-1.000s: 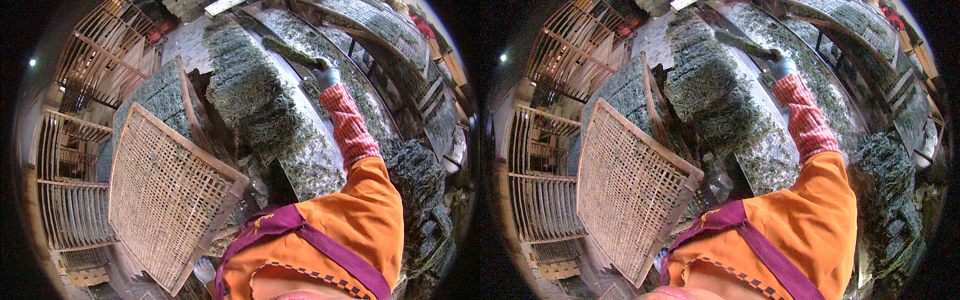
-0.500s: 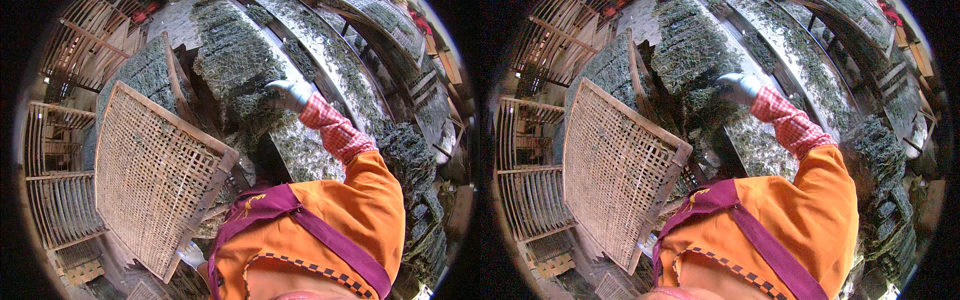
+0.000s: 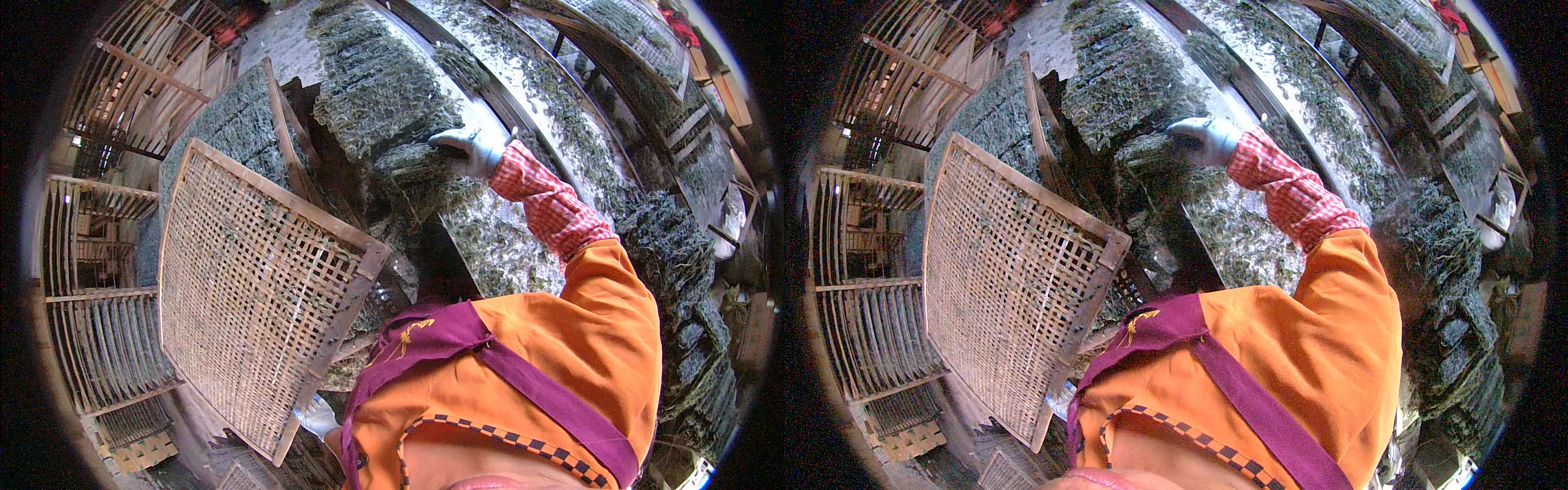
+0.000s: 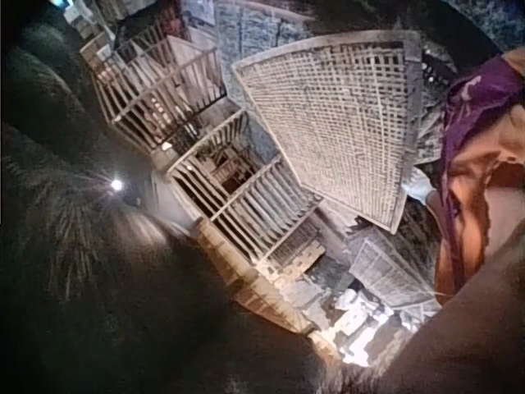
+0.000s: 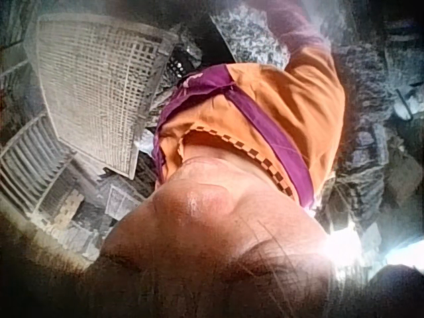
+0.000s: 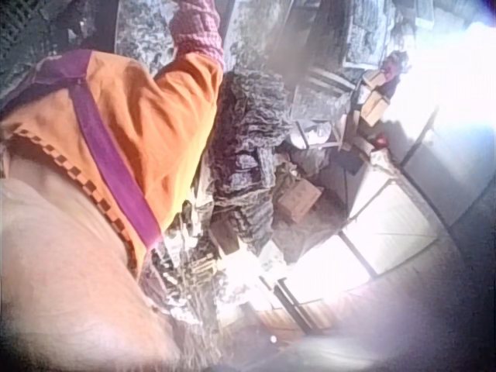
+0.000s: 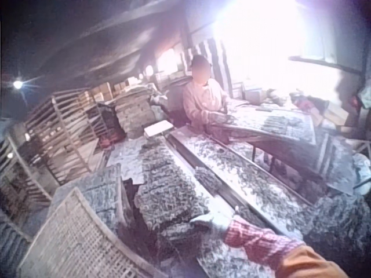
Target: The person repeatedly picks up rectangular blocks of dried seaweed from a pile and places them onto a wooden lattice tray. The person handles the seaweed blocks one at a time, arranging them in rows on the tray throughout the clip.
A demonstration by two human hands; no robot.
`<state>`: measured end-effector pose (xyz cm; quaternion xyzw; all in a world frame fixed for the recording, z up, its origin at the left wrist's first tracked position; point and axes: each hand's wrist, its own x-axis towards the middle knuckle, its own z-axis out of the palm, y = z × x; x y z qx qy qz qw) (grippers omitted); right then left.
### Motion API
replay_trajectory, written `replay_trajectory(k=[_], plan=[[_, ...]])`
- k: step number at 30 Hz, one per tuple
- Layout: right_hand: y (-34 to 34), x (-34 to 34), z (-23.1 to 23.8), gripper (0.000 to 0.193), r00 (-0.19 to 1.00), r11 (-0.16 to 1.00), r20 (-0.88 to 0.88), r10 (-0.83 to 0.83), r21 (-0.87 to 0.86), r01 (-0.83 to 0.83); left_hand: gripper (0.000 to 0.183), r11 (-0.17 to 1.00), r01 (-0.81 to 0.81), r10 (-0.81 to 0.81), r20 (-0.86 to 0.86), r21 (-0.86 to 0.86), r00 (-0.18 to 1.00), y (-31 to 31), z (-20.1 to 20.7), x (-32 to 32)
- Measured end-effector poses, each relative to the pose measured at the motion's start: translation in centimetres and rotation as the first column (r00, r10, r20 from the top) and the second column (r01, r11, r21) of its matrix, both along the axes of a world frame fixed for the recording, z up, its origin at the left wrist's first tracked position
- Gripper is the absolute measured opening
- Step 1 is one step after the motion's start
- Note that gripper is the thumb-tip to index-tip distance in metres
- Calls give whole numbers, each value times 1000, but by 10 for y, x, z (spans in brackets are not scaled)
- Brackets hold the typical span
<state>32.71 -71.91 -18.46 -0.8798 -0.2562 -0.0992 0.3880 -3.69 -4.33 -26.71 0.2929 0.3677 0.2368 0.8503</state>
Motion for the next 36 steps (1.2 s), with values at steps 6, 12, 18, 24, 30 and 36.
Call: replay_trajectory(k=[6, 12, 18, 24, 30, 36], plan=[[-37, 2, -6, 39, 855, 828, -517, 35, 494, 265, 56, 1000, -1, 2, -28, 23, 1000, -2, -1, 3], [-67, -17, -2, 41, 887, -152, -380, 262, 891, 427, 54, 997, -37, 50, -202, 67, 978, 0, 5, 3], [-131, 12, 27, 37, 840, 105, -403, -362, 878, 467, 51, 981, 190, -178, -207, 39, 962, 5, 7, 2], [-112, 36, -18, 48, 669, 597, 12, -743, -439, 671, 60, 992, -124, 126, -481, 36, 867, -8, 33, 3], [-45, 64, -9, 72, 919, 963, 329, -219, -75, 257, 59, 175, 385, 578, -411, 906, 705, -57, 135, 91], [7, 69, 11, 95, 903, 906, 252, -349, -157, 394, 51, -529, 193, -302, -396, 826, 867, -239, 174, 334]])
